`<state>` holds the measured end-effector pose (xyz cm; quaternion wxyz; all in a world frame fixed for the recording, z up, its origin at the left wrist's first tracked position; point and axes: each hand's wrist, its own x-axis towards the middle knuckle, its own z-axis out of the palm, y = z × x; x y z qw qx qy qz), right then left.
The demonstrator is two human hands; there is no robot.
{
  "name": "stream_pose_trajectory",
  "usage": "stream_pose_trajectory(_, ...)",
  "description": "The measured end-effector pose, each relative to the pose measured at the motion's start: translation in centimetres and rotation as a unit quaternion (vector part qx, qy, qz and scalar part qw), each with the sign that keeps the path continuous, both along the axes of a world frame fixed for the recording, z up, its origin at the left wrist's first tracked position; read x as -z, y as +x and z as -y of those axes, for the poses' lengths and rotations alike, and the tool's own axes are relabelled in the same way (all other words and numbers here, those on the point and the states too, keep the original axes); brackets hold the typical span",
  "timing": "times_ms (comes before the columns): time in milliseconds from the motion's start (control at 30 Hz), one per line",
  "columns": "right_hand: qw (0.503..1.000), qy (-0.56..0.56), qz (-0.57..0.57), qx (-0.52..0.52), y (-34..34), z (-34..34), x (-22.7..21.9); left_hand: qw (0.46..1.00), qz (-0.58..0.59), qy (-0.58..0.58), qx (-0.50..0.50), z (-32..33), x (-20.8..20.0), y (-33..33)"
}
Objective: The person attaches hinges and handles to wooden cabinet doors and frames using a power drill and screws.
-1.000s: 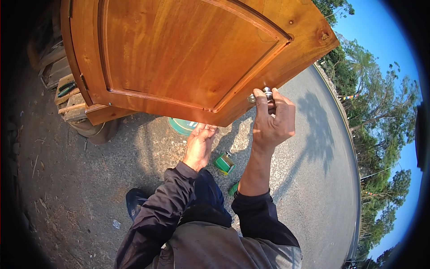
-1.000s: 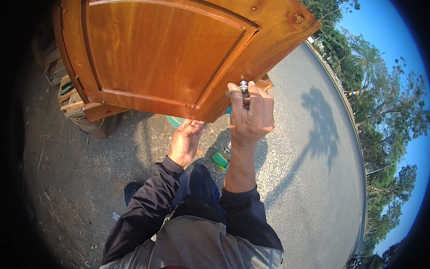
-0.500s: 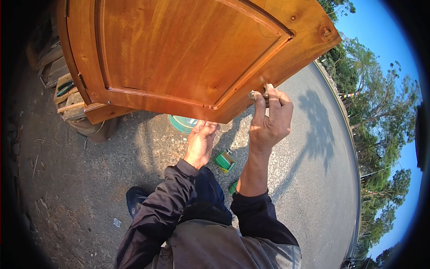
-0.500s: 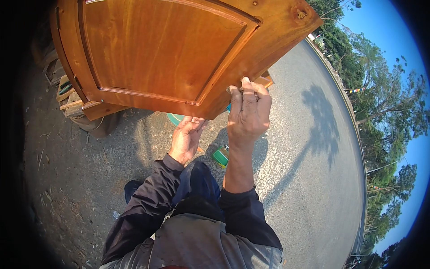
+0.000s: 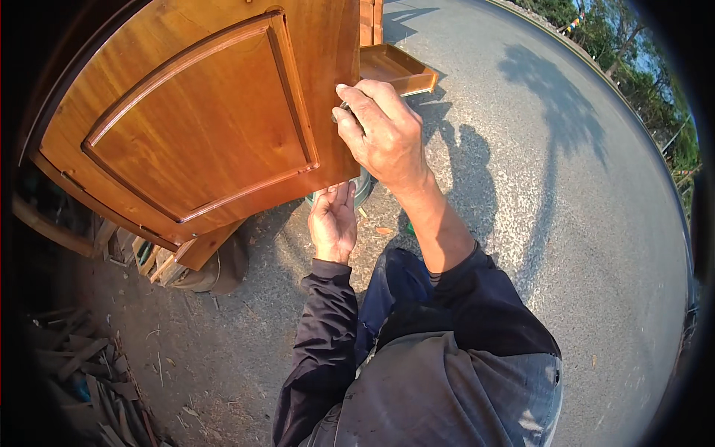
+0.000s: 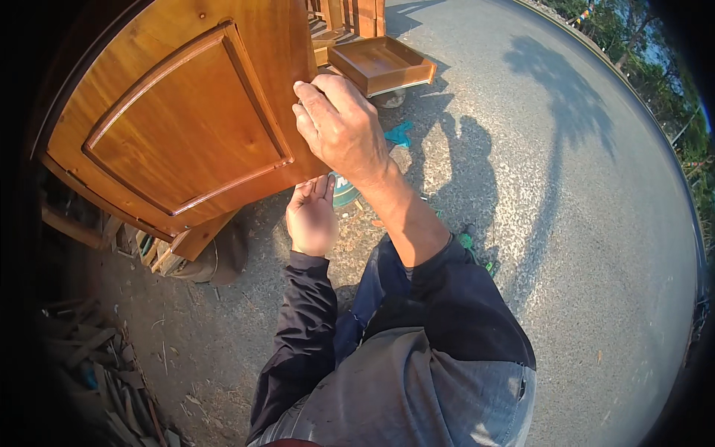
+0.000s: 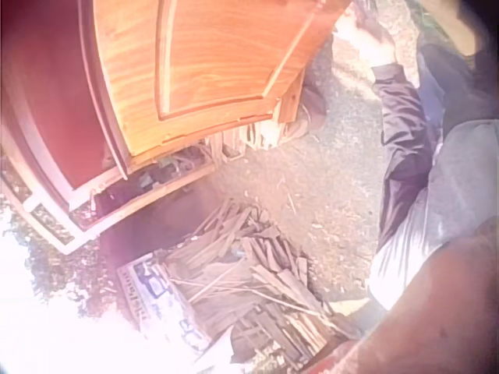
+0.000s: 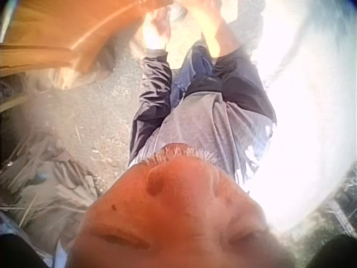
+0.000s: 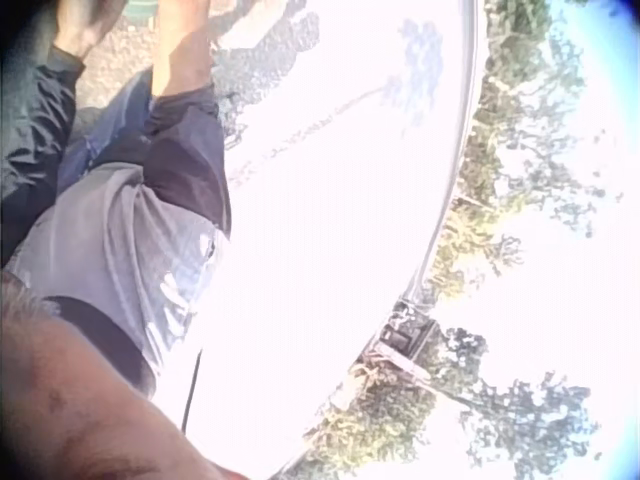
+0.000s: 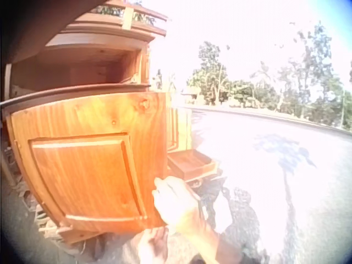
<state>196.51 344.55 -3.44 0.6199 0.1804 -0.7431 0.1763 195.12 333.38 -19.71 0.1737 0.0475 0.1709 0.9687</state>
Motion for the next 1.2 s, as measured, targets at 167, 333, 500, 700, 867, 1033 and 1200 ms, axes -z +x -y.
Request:
stream_pose_trajectory(167,1.000,0.005,-0.015,-0.016,-0.5,-0.3,0.4,1.000,0.011,0.001,0.013,-0.3,0.2,0.2)
stream_pose_trajectory(333,0.996,-0.059,-0.008,-0.073,-0.7,0.3,1.0,1.000,0.021,-0.016,-0.007,0.3,0.1,0.0)
stream_pose_trajectory(500,0.985,-0.146,-0.044,-0.080,1.4,-1.2,1.5,1.000,0.002,-0.024,-0.009,-0.1,-0.2,1.2)
stream_pose_trajectory(700,0.770,-0.469,0.111,-0.417,-0.5,-3.4,2.3,0.987,0.014,-0.138,-0.080,1.0,-0.5,4.5)
stream_pose_trajectory(867,0.840,-0.395,0.142,-0.345,0.5,-2.9,1.7,0.836,-0.214,-0.365,-0.350,1.9,-6.8,10.1)
stream_pose_trajectory(1033,0.976,-0.149,-0.046,-0.153,5.7,-0.8,2.5,0.744,-0.344,-0.466,-0.333,0.7,-14.6,10.3)
stream_pose_trajectory(1200,0.980,-0.086,-0.110,-0.140,5.0,-0.3,3.0,0.755,-0.349,-0.448,-0.328,-1.0,-15.1,9.7)
